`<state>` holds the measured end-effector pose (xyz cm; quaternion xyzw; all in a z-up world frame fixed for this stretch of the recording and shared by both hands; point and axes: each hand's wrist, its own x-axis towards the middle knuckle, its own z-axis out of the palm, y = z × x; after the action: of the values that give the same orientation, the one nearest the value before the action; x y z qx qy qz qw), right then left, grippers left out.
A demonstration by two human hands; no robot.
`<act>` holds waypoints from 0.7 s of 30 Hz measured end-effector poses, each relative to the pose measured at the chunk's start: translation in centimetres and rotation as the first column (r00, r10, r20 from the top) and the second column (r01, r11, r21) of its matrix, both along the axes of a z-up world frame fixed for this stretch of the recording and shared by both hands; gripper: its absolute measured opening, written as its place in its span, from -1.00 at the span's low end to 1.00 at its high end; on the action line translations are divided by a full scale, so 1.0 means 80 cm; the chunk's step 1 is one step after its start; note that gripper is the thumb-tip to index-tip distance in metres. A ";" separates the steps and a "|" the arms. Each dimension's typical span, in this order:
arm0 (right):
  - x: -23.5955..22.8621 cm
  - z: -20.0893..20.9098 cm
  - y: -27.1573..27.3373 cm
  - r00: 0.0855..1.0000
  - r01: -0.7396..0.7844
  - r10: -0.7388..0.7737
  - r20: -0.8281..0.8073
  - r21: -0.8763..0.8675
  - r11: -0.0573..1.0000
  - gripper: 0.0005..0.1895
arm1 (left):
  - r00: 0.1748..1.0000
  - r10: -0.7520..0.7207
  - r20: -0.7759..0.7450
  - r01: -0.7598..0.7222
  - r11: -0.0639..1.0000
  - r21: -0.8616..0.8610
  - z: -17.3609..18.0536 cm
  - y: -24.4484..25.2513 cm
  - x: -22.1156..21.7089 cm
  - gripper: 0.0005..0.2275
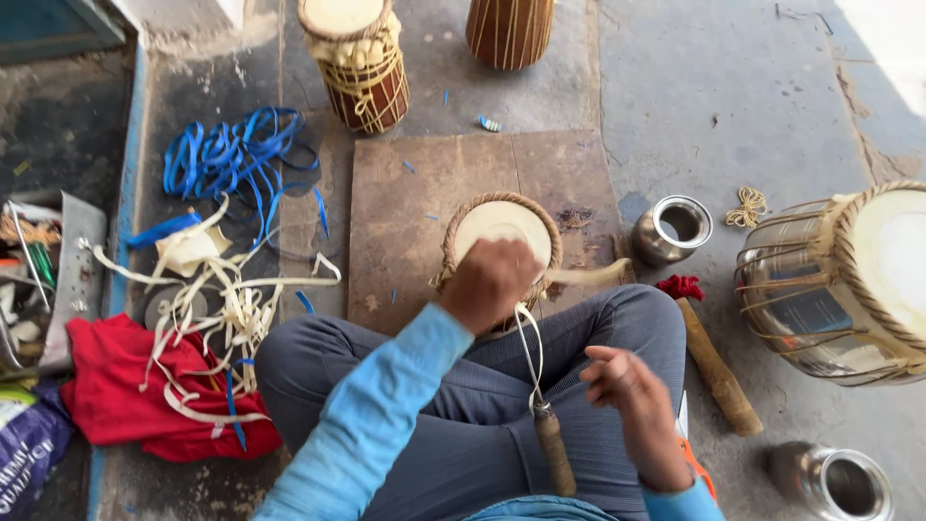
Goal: The person sits cross-legged on the floor and uses a wooden mallet to hammer a white strip into the rim of a small drum. They repeatedly pull the strip taut and strike it to secure it around the drum's edge. The workspace contains other drums, blue straps, and tools.
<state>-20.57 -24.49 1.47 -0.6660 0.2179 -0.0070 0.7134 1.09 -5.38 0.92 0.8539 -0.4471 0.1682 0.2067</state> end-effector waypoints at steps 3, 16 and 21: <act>0.032 0.009 -0.009 0.999 -0.032 0.028 0.016 0.327 0.945 -0.34 | 0.971 -0.167 0.172 0.195 0.967 -0.162 0.012 0.016 -0.043 -0.98; 0.010 0.014 0.019 0.955 -0.270 0.298 0.012 0.460 0.846 -0.75 | 0.999 0.000 -0.041 -0.017 0.907 -0.420 0.020 0.033 -0.127 -0.86; -0.007 0.026 0.014 0.973 -0.226 0.223 0.053 0.381 0.896 -0.67 | 0.698 -0.200 -0.688 -0.315 0.777 -0.546 0.029 0.023 -0.197 -0.80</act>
<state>-21.15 -23.34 3.52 -0.5337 0.1339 0.1157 0.8270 -14.63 -3.55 3.23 0.7451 -0.2198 -0.0304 0.6290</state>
